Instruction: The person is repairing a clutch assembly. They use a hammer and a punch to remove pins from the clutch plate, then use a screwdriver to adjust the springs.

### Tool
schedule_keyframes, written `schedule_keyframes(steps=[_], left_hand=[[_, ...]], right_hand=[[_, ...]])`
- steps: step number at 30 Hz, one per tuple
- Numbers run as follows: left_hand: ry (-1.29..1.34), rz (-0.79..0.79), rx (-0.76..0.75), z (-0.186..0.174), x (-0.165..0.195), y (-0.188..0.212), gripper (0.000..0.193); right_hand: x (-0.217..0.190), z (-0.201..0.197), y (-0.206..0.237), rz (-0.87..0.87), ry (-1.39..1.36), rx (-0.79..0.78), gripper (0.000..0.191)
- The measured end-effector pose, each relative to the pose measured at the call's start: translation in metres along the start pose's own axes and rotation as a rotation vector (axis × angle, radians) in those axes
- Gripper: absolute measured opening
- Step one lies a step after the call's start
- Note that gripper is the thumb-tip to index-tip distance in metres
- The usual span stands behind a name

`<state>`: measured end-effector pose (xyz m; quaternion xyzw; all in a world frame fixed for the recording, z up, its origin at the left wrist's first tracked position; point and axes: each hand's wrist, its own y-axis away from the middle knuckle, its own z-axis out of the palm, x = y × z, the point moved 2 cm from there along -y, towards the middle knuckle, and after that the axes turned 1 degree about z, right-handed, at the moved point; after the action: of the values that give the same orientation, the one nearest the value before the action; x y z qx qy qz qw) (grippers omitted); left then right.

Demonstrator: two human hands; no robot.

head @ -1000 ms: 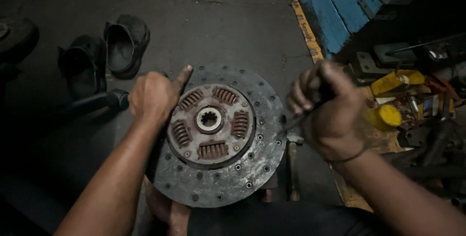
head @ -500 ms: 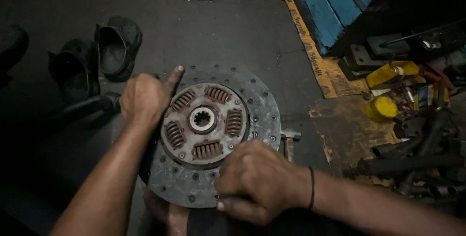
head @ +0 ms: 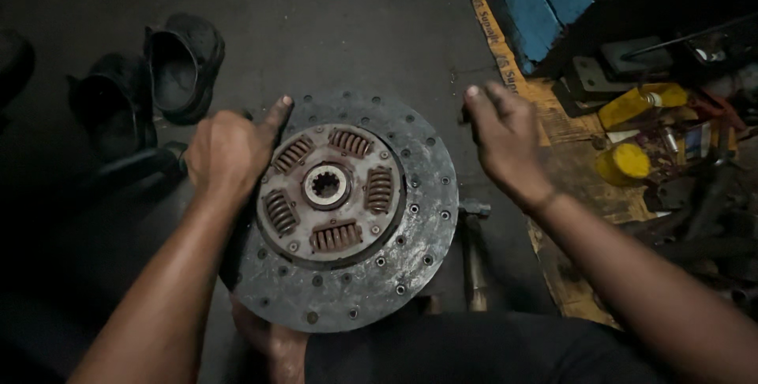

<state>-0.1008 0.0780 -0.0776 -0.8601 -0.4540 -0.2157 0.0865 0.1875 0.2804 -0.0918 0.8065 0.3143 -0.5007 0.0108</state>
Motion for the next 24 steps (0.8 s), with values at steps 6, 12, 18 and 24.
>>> schedule_keyframes(steps=[6,12,18,24], left_hand=[[-0.029,-0.018,0.015,-0.002,0.006,-0.001,0.082],[0.011,-0.067,-0.031,0.004,0.004,0.001,0.074],[0.073,0.301,0.32,0.001,-0.001,0.004,0.052],[0.2,0.716,0.517,-0.008,0.036,0.042,0.037]], right_hand=[[0.111,0.074,0.042,-0.085,0.467,-0.711,0.037],[0.113,0.122,0.075,-0.057,0.417,-1.034,0.036],[0.091,0.121,0.069,-0.069,0.415,-1.017,0.035],[0.082,0.119,0.065,-0.085,0.423,-1.001,0.035]])
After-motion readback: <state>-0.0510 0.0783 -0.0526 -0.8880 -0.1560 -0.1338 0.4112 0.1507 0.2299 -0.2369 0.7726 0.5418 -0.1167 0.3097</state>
